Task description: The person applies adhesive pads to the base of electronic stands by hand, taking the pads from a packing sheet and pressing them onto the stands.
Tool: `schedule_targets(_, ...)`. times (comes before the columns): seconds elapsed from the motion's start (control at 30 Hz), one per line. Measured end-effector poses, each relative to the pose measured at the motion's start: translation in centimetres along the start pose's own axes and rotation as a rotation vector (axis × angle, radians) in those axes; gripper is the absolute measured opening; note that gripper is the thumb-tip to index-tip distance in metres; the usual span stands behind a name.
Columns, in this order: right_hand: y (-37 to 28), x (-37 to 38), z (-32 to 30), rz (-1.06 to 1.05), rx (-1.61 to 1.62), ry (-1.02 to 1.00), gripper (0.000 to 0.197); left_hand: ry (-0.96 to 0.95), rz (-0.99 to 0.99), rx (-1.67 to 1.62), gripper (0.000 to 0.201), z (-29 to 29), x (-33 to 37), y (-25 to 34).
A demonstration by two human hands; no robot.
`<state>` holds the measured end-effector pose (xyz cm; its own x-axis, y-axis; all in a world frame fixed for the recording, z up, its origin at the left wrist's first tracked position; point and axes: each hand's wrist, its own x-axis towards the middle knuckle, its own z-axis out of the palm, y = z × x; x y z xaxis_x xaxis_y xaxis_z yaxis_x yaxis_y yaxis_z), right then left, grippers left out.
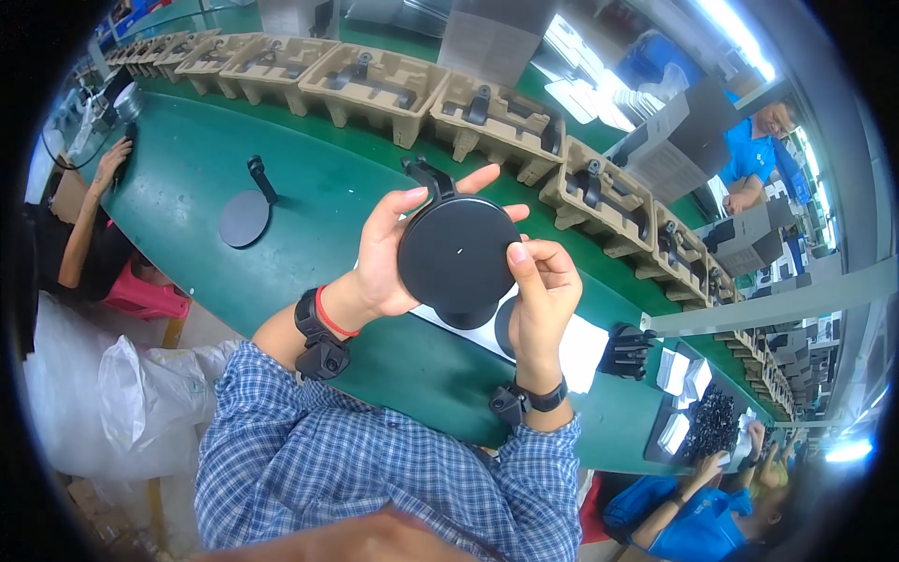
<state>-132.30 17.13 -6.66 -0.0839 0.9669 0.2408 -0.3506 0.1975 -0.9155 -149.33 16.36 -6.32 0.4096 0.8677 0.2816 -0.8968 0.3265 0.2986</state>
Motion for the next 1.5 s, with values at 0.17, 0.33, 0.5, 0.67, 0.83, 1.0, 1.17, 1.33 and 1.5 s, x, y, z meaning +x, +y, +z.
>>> schedule_targets(0.17, 0.3, -0.2, 0.7, -0.046, -0.034, 0.023, 0.009, 0.015, 0.004, 0.182, 0.071, 0.1, -0.2, 0.2)
schedule_targets(0.33, 0.3, -0.4, 1.8, -0.153, -0.109, 0.022, 0.009, -0.008, 0.021, 0.245, 0.073, -0.2, -0.6, 0.3)
schedule_targets(0.5, 1.1, -0.2, 1.3, -0.308, -0.386, 0.056, 0.009, -0.014, 0.051, 0.259, 0.074, -0.7, -0.8, 0.3)
schedule_targets(0.67, 0.3, -0.2, 1.8, -1.185, -1.557, 0.195, 0.016, -0.066, 0.062, 0.307, 0.071, -0.7, -1.1, 1.4)
schedule_targets(0.83, 0.3, 1.6, 1.0, -0.433, -0.550, 0.017, 0.024, -0.095, 0.009, 0.259, 0.061, -0.8, -1.4, 1.3)
schedule_targets(1.0, 0.8, 2.5, 1.7, -1.047, -1.181, 0.099, 0.026, 0.064, -0.006, 0.090, 0.049, -1.2, -1.4, 1.5)
schedule_targets(1.17, -1.7, 1.5, 3.0, -1.187, -1.424, -0.353, 0.052, 0.347, -0.026, 0.089, 0.055, -1.3, -1.4, 3.4)
schedule_targets(1.33, 1.0, 2.6, 6.3, -1.222, -1.536, -0.518, 0.046, 0.368, -0.026, 0.307, 0.058, -3.0, -2.5, 4.7)
schedule_targets(1.5, 3.4, 10.7, 6.7, -0.960, -1.520, -0.311, 0.050, 0.349, 0.134, 0.666, 0.061, -9.1, -5.1, 9.5)
